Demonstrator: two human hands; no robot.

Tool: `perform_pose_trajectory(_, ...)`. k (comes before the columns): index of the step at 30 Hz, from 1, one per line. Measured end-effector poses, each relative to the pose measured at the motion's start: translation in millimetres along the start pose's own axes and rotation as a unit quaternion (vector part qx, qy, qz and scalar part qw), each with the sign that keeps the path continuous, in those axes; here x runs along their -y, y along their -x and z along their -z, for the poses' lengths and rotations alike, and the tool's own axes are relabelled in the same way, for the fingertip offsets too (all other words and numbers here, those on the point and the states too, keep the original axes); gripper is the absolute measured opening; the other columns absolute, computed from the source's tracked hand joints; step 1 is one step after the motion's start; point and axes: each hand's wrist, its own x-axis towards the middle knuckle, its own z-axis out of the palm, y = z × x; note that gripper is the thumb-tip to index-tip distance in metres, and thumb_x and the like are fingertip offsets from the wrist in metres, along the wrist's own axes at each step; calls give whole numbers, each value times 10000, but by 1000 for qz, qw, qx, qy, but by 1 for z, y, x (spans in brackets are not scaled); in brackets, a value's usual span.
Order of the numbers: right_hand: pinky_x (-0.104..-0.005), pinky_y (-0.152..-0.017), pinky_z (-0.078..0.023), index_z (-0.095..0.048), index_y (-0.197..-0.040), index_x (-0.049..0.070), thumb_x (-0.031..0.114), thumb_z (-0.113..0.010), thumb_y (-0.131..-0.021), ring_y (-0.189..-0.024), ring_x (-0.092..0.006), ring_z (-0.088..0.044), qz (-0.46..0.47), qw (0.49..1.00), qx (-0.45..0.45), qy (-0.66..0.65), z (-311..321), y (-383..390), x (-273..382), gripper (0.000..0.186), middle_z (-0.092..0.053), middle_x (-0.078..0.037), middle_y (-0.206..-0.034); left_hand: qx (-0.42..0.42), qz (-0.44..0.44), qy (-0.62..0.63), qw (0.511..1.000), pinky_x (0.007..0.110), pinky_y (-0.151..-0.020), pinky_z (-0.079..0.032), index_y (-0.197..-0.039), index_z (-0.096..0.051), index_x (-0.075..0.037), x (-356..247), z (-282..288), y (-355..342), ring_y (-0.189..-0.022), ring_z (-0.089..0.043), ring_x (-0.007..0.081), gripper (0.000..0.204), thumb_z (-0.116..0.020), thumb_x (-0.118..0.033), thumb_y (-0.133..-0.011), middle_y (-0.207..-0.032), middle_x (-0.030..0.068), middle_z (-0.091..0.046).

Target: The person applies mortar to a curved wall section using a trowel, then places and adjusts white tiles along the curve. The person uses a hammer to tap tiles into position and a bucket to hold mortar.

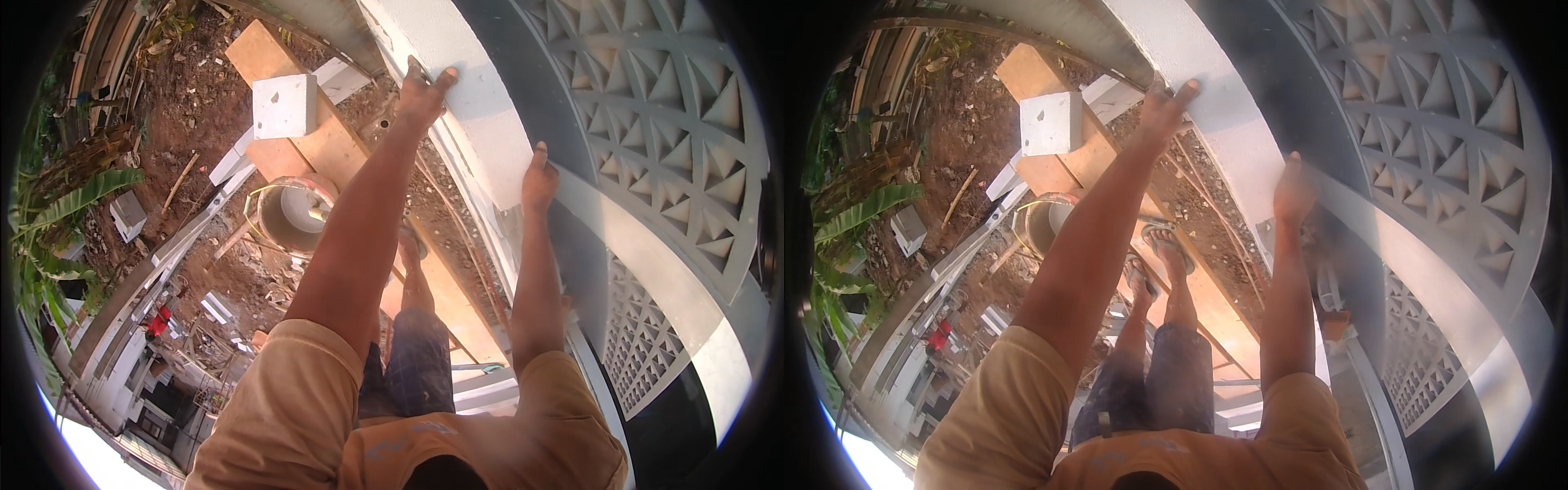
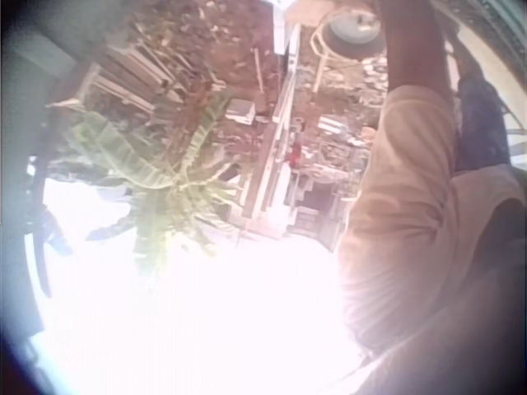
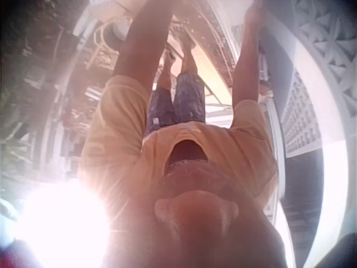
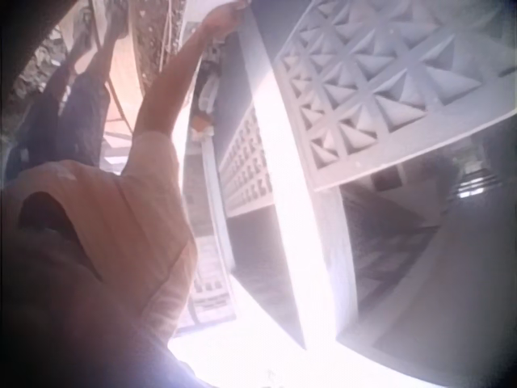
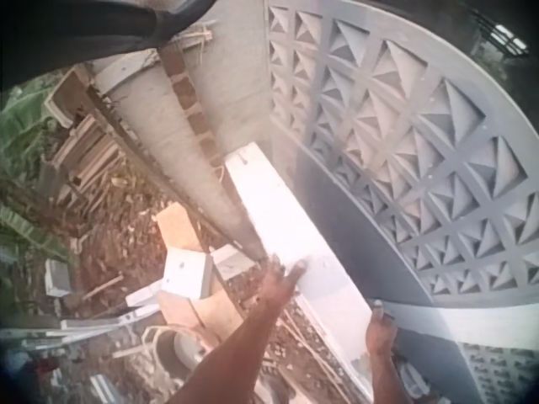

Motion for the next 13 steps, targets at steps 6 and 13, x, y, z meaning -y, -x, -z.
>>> perform_pose_trajectory(6, -514, -764, -463, -671, -788, -56, 541, -396, -1029, -809, -443, -641, -10, 1000, -18, -8, -1, 0, -1, 701, -674, -281, -816, -33, 0, -13, 999, 347, -757, -600, -1551, -19, 91, -4, -3, 3, -1154, -631, 328, 1079, -763, -315, -883, -1350, 329, -530)
perform_pose_trajectory(13, -489, -752, -450, -669, -772, -63, 573, -466, -994, -735, -347, -632, -60, 996, -11, -68, 3, 4, 9, 704, -666, -252, -755, -41, -16, -72, 996, 420, -862, -588, -1553, -22, 87, 12, 0, -13, -1171, -626, 364, 1096, -757, -361, -874, -1384, 347, -501)
